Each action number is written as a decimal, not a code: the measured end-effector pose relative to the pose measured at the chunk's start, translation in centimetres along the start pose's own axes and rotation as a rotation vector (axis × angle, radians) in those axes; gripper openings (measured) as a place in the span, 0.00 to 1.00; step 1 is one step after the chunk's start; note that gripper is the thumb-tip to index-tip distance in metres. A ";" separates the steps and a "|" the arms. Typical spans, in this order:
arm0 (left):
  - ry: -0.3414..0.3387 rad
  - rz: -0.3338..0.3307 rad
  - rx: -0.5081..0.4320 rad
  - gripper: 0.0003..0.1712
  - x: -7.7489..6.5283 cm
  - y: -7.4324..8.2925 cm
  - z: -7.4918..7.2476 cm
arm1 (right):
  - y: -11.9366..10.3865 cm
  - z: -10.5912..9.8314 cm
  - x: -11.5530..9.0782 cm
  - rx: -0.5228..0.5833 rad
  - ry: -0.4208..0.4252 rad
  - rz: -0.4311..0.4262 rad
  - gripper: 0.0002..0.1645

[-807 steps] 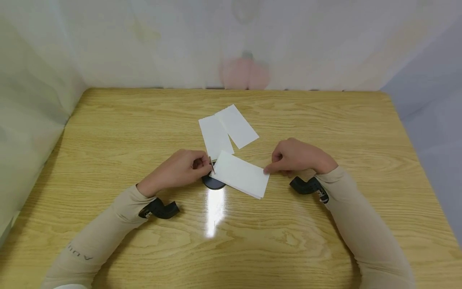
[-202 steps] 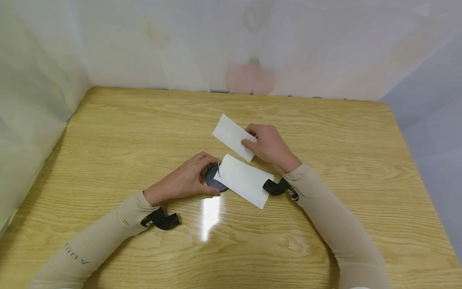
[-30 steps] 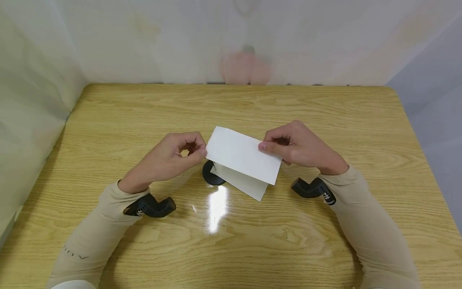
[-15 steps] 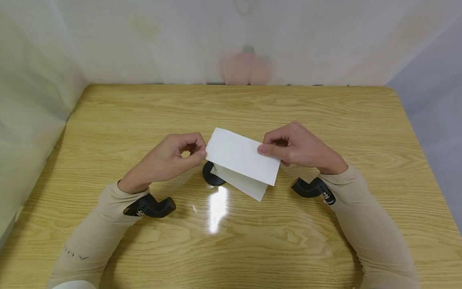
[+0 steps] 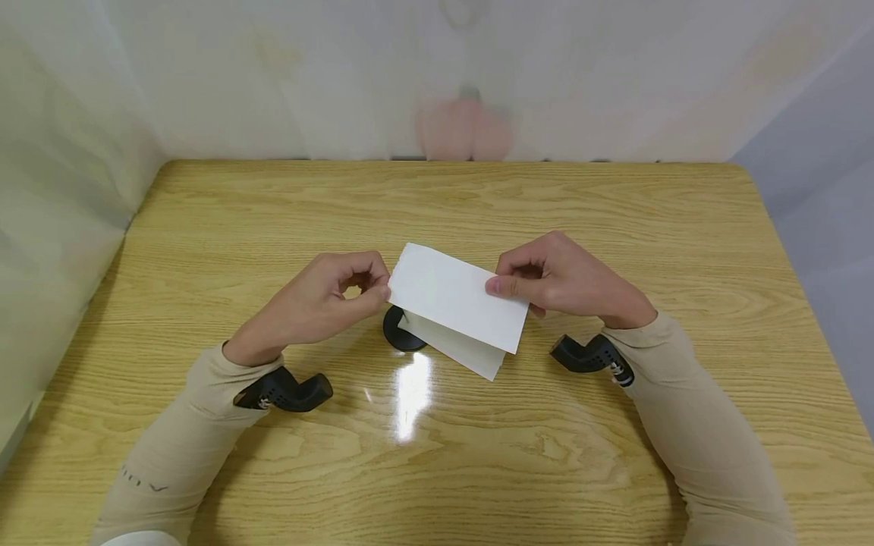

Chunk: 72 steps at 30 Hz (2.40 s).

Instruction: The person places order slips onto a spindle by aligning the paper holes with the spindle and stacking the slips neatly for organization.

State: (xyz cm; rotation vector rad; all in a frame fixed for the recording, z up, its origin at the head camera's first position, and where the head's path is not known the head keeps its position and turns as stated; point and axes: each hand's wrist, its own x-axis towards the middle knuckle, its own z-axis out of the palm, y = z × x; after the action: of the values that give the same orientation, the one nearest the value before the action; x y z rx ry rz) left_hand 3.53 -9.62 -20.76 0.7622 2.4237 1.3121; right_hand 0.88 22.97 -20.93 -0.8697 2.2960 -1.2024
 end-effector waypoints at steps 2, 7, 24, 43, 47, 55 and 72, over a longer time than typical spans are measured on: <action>-0.004 0.001 -0.005 0.07 0.0 0.0 0.0 | 0.0 0.0 0.0 -0.001 -0.001 -0.001 0.15; -0.018 0.001 -0.019 0.07 0.1 -0.1 -0.1 | -0.1 -0.1 -0.1 -0.009 -0.001 0.013 0.14; -0.043 -0.009 -0.031 0.07 0.2 -0.4 0.1 | 0.1 0.0 -0.2 0.013 -0.020 0.037 0.14; -0.094 -0.087 0.007 0.09 0.3 -1.3 0.4 | 0.7 -0.1 -0.3 0.007 -0.096 0.053 0.15; -0.118 -0.087 0.022 0.10 0.5 -1.7 0.5 | 1.0 0.0 -0.1 -0.012 -0.119 0.053 0.16; -0.165 -0.094 0.048 0.10 0.9 -2.3 0.7 | 1.8 0.1 0.5 -0.036 -0.153 0.082 0.16; -0.256 -0.093 0.119 0.11 1.9 -3.8 1.3 | 3.3 0.9 1.3 -0.097 -0.223 0.163 0.20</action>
State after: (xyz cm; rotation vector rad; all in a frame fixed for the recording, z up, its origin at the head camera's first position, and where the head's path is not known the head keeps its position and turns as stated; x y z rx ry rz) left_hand 1.43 -9.32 -24.67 0.7850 2.3155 0.9784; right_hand -0.67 22.97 -24.26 -0.7898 2.2101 -0.8848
